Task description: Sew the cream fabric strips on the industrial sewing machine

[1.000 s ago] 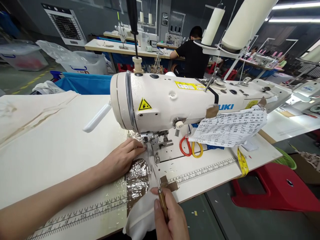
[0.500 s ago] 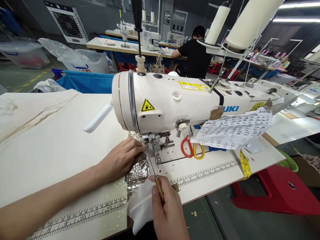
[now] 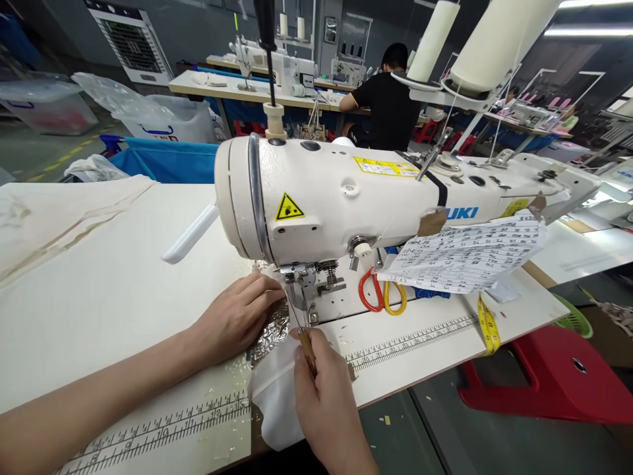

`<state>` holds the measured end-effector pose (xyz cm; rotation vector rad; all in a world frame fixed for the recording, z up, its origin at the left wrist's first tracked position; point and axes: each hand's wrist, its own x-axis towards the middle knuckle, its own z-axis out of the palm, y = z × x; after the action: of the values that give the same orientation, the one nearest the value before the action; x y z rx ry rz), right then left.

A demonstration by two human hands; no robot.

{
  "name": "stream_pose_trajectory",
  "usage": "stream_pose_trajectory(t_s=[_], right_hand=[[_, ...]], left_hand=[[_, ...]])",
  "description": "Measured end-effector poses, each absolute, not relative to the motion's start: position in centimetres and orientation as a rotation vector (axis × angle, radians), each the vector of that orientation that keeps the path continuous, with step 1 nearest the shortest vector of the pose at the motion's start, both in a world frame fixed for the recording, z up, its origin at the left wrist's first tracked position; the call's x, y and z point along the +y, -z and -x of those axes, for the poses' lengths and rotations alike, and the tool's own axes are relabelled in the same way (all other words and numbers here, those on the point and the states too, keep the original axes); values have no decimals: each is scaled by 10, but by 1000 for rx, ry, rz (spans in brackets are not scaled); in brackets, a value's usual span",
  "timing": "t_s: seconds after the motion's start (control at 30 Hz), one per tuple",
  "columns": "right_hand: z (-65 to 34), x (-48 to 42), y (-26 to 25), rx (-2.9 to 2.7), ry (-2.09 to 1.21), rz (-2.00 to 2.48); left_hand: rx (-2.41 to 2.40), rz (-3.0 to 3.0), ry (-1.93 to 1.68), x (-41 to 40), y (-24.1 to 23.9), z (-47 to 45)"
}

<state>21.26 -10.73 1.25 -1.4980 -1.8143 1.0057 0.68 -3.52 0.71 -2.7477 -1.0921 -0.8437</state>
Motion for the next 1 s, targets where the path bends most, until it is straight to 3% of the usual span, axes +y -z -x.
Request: stream_pose_trajectory(t_s=[0.5, 0.8, 1.0], right_hand=[[-210, -105, -12, -1876, -919, 1454], [-190, -113, -29, -1977, -507, 1082], [-167, -119, -40, -1968, -443, 832]], left_hand=[[-1138, 2721, 593, -37, -8, -9], [-1256, 2779, 638, -32, -11, -15], [-1538, 2738, 537, -21, -16, -33]])
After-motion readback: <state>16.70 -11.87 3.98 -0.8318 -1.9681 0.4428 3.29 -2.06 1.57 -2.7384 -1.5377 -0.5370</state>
